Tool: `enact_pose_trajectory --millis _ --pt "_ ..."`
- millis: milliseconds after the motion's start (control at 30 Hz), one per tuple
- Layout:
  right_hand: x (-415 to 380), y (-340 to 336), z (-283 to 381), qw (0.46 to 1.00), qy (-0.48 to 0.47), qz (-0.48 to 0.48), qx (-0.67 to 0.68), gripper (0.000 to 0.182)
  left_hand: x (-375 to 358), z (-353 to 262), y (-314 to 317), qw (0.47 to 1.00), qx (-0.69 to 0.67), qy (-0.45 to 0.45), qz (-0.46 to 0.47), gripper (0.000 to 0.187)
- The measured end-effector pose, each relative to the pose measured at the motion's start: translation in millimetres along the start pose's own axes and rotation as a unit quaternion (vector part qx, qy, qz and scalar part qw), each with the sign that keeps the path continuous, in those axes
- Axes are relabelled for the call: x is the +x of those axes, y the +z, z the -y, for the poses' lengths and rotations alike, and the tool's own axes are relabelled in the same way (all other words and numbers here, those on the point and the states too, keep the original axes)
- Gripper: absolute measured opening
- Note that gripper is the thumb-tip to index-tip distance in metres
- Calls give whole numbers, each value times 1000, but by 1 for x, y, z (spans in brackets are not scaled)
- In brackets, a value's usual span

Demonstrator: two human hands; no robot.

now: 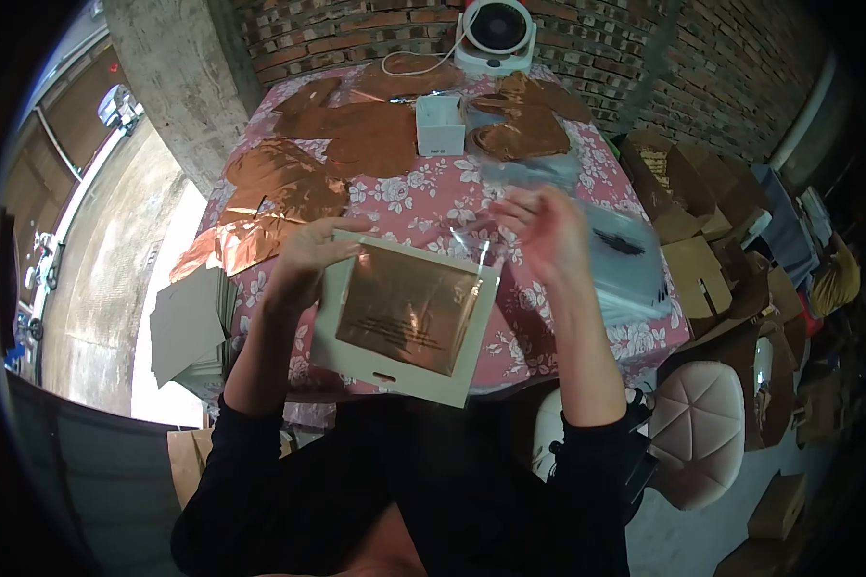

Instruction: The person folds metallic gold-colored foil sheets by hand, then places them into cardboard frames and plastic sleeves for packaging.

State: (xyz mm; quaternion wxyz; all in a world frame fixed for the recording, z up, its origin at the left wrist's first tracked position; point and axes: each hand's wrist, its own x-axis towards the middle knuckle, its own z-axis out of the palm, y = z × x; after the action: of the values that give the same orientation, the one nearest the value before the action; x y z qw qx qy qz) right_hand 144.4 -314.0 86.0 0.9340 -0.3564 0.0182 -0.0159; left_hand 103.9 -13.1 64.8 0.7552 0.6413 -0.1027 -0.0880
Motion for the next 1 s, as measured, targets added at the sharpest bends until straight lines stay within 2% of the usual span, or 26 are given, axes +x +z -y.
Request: enact_pose_trajectory --millis 33,100,133,200,233,300,333,367,400,567,633,667,700,733,800,833,933,1000 --pt "9 -27 9 997 7 -6 73 11 -5 -1 -6 1000 8 15 -25 39" --pt "25 -86 31 969 3 96 227 18 -19 -7 -9 998 -36 22 -50 37" --pt "21 -92 33 968 5 99 229 18 -27 -8 -11 994 -82 22 -69 36" --pt "12 -103 31 988 -85 64 108 18 -37 -3 -15 995 -77 30 -59 35" --pt "-3 -81 22 997 -38 -19 63 27 -40 -4 -8 991 -104 46 -75 35" --pt "-39 -53 -4 987 99 93 -81 44 -48 -8 1 985 -140 57 -78 31" --pt "-49 -47 -16 959 127 192 -166 53 -50 -6 2 985 -140 57 -78 31" --pt "-59 -46 -27 949 188 208 -141 51 -52 -3 2 988 -138 50 -58 29" --pt "-59 -54 -37 939 264 181 -122 53 -54 0 2 989 -136 42 -38 26" --pt "-78 -12 -44 924 194 296 -142 48 -64 7 -4 990 -124 11 -70 24" --pt "-77 -19 -45 920 202 301 -145 45 -68 5 -12 995 -102 -12 -5 23" --pt "-77 -22 -46 918 208 303 -147 43 -69 3 -13 995 -103 -11 -11 23" --pt "-80 -19 -44 921 218 288 -143 35 -69 2 -14 994 -111 2 22 22" --pt "-77 -26 -45 919 222 291 -143 35 -70 1 -14 991 -117 15 55 21" --pt "-71 -40 -48 900 205 346 -167 27 -72 8 -20 991 -126 8 46 21" --pt "-75 -38 -48 905 180 338 -187 21 -72 16 -27 992 -107 20 60 19" --pt "-68 -48 -41 870 183 383 -249 23 -79 13 -27 993 -98 20 59 12" --pt "-68 -44 -36 858 168 407 -263 23 -80 9 -27 981 -170 -12 91 10"
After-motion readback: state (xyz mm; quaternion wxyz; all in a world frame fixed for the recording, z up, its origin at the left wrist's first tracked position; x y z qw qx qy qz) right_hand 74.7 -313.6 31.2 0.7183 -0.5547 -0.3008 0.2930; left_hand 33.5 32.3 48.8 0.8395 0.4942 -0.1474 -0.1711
